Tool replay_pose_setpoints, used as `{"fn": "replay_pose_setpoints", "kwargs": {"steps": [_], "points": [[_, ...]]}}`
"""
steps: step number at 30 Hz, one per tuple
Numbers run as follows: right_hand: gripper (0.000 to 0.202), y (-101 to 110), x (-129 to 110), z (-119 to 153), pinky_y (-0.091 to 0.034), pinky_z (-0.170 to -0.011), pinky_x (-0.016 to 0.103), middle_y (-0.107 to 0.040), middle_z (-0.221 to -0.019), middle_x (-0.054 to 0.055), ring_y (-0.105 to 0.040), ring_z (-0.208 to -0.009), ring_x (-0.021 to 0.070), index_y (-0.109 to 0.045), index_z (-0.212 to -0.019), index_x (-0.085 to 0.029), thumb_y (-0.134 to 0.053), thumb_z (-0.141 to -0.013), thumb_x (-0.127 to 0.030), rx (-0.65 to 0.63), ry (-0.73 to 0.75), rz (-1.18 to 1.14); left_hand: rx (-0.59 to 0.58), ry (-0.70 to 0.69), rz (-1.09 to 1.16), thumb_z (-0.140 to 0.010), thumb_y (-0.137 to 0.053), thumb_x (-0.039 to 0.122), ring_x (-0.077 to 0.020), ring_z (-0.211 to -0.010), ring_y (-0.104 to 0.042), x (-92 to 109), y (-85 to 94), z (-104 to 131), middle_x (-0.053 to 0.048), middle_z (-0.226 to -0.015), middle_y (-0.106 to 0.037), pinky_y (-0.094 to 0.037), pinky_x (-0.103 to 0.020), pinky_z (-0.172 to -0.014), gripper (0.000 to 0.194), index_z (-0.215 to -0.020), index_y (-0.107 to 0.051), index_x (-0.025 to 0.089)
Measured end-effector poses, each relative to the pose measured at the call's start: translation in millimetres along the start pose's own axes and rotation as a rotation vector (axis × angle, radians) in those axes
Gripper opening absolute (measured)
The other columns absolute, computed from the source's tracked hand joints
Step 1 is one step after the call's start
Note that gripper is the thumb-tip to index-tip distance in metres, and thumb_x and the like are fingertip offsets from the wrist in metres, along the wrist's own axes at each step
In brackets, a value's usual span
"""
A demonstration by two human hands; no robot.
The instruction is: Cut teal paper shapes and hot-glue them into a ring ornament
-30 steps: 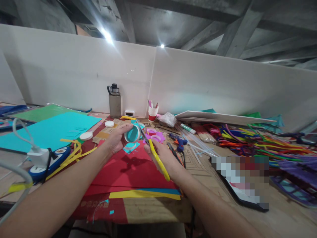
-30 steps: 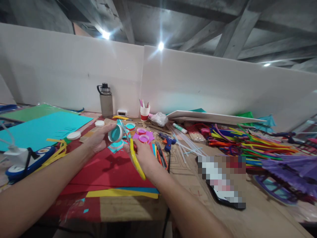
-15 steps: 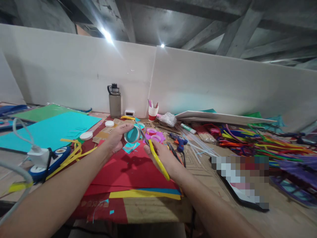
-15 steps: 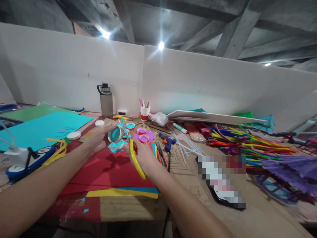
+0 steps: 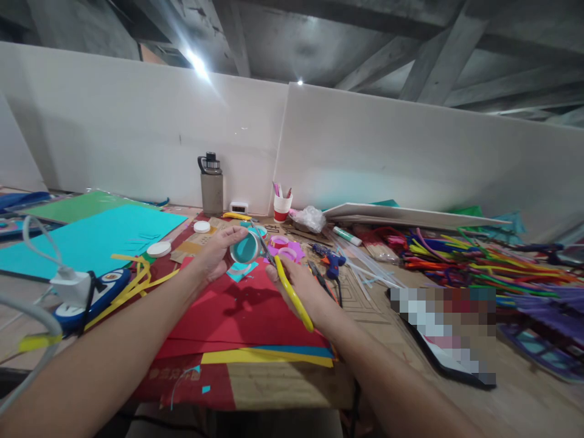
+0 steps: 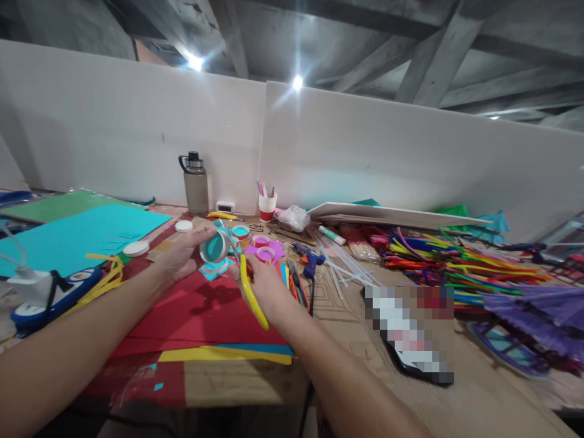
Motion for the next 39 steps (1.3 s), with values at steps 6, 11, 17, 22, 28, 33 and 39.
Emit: {"fn": "replay_pose_setpoints", "kwargs": {"steps": [6, 11, 17, 22, 28, 33, 39], "points": [[0.037, 0.1, 0.6, 1.8, -0.032, -0.055, 0.024, -0.055, -0.071, 0.0, -0.047, -0.062, 0.0127, -0.055, -0.092, -0.018, -0.041, -0.087, -0.051, 0.0, -0.002, -0.007, 0.006, -0.009, 0.011, -0.072, -0.068, 0.024, -0.0119, -0.059, -0.059, 0.5, -1.9, 1.2, -0.003, -0.069, -0.064, -0.05, -0.023, -0.057, 0.014, -0.075, -0.062, 0.012], [0.036, -1.2, 2.2, 1.0, -0.031, -0.055, 0.024, -0.053, -0.069, -0.001, -0.047, -0.062, 0.0128, -0.054, -0.088, -0.018, -0.04, -0.088, -0.051, -0.007, 0.009, 0.017, -0.003, -0.005, 0.017, -0.072, -0.068, 0.024, -0.0112, -0.059, -0.058, 0.0, -2.2, 1.9, -0.002, -0.069, -0.063, -0.05, -0.023, -0.057, 0.014, -0.075, -0.06, 0.013], [0.038, -1.0, 2.1, -1.2, -0.03, -0.054, 0.024, -0.051, -0.069, -0.001, -0.045, -0.061, 0.0124, -0.051, -0.083, -0.018, -0.038, -0.087, -0.053, -0.016, 0.019, 0.035, -0.02, -0.003, -0.014, -0.073, -0.068, 0.026, -0.0111, -0.059, -0.059, -0.9, -2.2, 1.4, -0.002, -0.07, -0.064, -0.05, -0.022, -0.056, 0.016, -0.077, -0.06, 0.012], [0.039, -1.3, 2.1, -1.0, -0.029, -0.053, 0.024, -0.048, -0.066, -0.002, -0.042, -0.059, 0.0117, -0.051, -0.082, -0.018, -0.037, -0.088, -0.055, -0.016, 0.002, 0.037, -0.024, 0.002, -0.013, -0.074, -0.067, 0.026, -0.0113, -0.059, -0.059, -2.0, -0.7, -0.3, -0.002, -0.069, -0.064, -0.05, -0.023, -0.056, 0.015, -0.077, -0.06, 0.013], [0.039, -2.4, 3.4, -0.8, -0.029, -0.054, 0.024, -0.048, -0.066, -0.002, -0.043, -0.06, 0.0119, -0.054, -0.085, -0.018, -0.039, -0.087, -0.054, -0.022, 0.016, 0.023, -0.014, 0.002, -0.042, -0.074, -0.067, 0.027, -0.0123, -0.059, -0.06, -1.6, 3.7, -2.1, -0.003, -0.071, -0.065, -0.051, -0.024, -0.057, 0.016, -0.078, -0.061, 0.013], [0.036, -2.6, 5.5, -0.3, -0.027, -0.053, 0.023, -0.048, -0.065, -0.003, -0.041, -0.058, 0.0111, -0.052, -0.081, -0.019, -0.041, -0.088, -0.052, -0.005, 0.021, 0.0, -0.017, 0.017, -0.03, -0.074, -0.067, 0.026, -0.0125, -0.059, -0.06, -0.8, 0.9, -0.9, -0.004, -0.071, -0.066, -0.051, -0.024, -0.056, 0.014, -0.076, -0.061, 0.013], [0.035, -0.3, 2.6, 0.3, -0.026, -0.052, 0.023, -0.045, -0.062, -0.004, -0.039, -0.055, 0.0102, -0.049, -0.078, -0.019, -0.042, -0.087, -0.052, 0.006, 0.012, -0.005, 0.036, 0.047, 0.035, -0.074, -0.066, 0.024, -0.0122, -0.062, -0.061, -2.8, -2.3, 0.8, -0.005, -0.075, -0.067, -0.052, -0.024, -0.059, 0.013, -0.079, -0.064, 0.011]]}}
Point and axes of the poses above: each hand's wrist, its own z-axis away from the middle knuckle, its own y-axis out of the back of the hand, x = y × z, the point moved 6 cm from there along -z, towards the middle knuckle
